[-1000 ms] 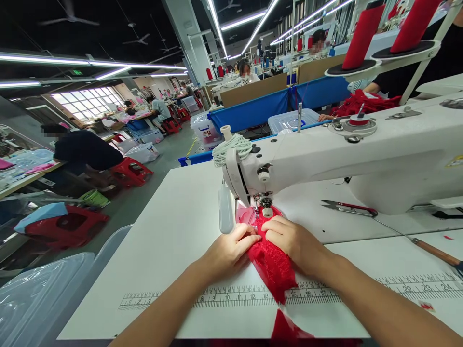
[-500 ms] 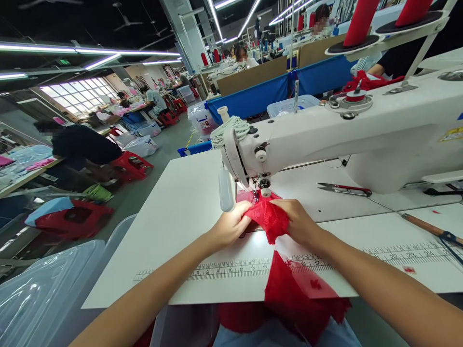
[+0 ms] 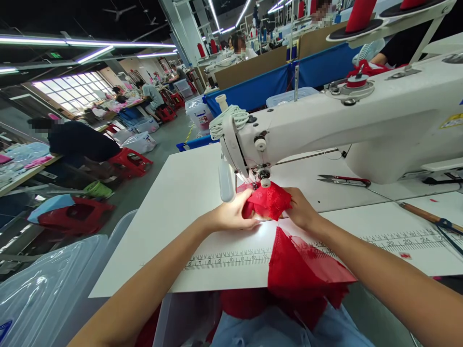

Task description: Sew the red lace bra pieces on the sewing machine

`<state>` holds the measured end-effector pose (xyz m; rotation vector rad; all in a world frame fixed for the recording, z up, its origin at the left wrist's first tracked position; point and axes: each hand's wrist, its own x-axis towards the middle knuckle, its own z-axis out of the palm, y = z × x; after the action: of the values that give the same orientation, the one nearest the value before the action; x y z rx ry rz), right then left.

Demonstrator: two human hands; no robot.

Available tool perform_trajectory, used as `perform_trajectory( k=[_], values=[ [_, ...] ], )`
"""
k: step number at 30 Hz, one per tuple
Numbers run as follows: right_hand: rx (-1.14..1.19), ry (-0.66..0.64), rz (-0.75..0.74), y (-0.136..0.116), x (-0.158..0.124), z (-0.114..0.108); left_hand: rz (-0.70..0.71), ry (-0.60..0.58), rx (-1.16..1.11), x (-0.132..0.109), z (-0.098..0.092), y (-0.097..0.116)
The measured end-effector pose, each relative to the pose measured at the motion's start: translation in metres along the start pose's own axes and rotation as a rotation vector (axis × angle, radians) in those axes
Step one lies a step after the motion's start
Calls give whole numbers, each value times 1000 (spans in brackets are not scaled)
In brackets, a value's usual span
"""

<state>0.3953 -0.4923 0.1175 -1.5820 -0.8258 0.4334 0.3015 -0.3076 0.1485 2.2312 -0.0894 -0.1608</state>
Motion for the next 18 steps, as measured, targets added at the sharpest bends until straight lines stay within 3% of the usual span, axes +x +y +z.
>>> perform_trajectory(
  k=[4, 10, 14, 18],
  values=[
    [-9, -12, -10, -1, -1, 1, -23, 81, 4, 2, 10, -3],
    [-67, 58, -70, -2, -1, -2, -176, -44, -164, 7, 1, -7],
    [-98, 82, -146, -1, 0, -4, -188, -128, -257, 7, -7, -4],
    [-121, 65, -162, -5, -4, -7, -158, -65, -292, 9, -6, -2]
  ],
)
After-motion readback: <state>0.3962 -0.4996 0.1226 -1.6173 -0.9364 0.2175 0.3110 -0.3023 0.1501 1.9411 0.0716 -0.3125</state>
